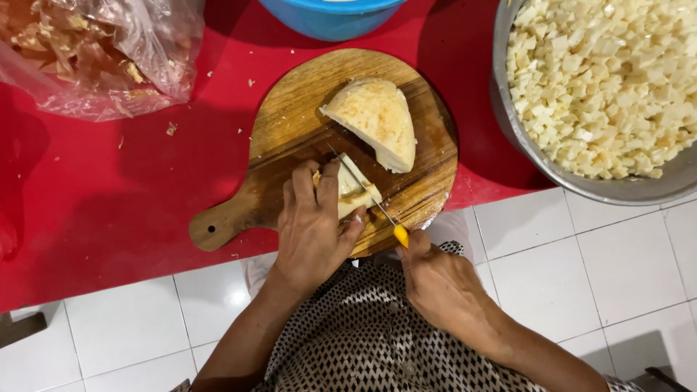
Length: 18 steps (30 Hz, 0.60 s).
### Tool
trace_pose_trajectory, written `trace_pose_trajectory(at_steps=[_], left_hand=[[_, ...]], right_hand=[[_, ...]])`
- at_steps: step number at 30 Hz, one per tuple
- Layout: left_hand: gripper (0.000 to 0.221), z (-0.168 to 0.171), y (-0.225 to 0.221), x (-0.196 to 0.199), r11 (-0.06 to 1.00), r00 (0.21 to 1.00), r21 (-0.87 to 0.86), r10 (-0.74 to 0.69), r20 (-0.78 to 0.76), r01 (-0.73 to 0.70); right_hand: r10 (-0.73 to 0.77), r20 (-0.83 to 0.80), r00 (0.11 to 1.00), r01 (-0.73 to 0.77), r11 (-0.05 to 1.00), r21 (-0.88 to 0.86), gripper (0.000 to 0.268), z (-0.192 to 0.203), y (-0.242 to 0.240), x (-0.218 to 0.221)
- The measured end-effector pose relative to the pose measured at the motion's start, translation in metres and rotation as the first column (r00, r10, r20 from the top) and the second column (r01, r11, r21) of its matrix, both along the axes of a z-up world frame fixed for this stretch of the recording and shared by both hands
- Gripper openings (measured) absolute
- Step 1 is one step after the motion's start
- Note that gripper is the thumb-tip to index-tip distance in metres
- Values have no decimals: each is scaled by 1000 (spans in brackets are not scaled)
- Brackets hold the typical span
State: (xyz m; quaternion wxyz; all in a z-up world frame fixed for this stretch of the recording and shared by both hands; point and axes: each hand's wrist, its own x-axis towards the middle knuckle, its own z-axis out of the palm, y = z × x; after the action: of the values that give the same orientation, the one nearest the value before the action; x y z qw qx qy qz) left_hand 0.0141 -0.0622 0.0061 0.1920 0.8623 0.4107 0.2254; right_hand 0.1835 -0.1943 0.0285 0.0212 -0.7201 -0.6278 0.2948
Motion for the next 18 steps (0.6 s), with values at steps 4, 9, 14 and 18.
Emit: trace_pose_trajectory(at_steps=[4, 9, 14, 18], left_hand=[[72, -2, 0, -1, 1000, 1000, -11, 17, 26, -17], [69, 5, 4, -4, 996, 977, -92, 26, 213, -6], [74, 5, -11, -3, 998, 978, -38, 51, 203, -45], [70, -4, -14, -4, 997, 990, -27, 70, 124, -67]], right_hand=[[59, 11, 998, -58, 997, -53, 13, 7, 15, -6], [40, 210, 977, -3, 984, -177, 36, 11, 23, -5], [-191, 60, 980, 200, 942, -269, 37, 56, 42, -10], [-152, -20, 988, 150, 984, -97, 26, 37, 14, 0]])
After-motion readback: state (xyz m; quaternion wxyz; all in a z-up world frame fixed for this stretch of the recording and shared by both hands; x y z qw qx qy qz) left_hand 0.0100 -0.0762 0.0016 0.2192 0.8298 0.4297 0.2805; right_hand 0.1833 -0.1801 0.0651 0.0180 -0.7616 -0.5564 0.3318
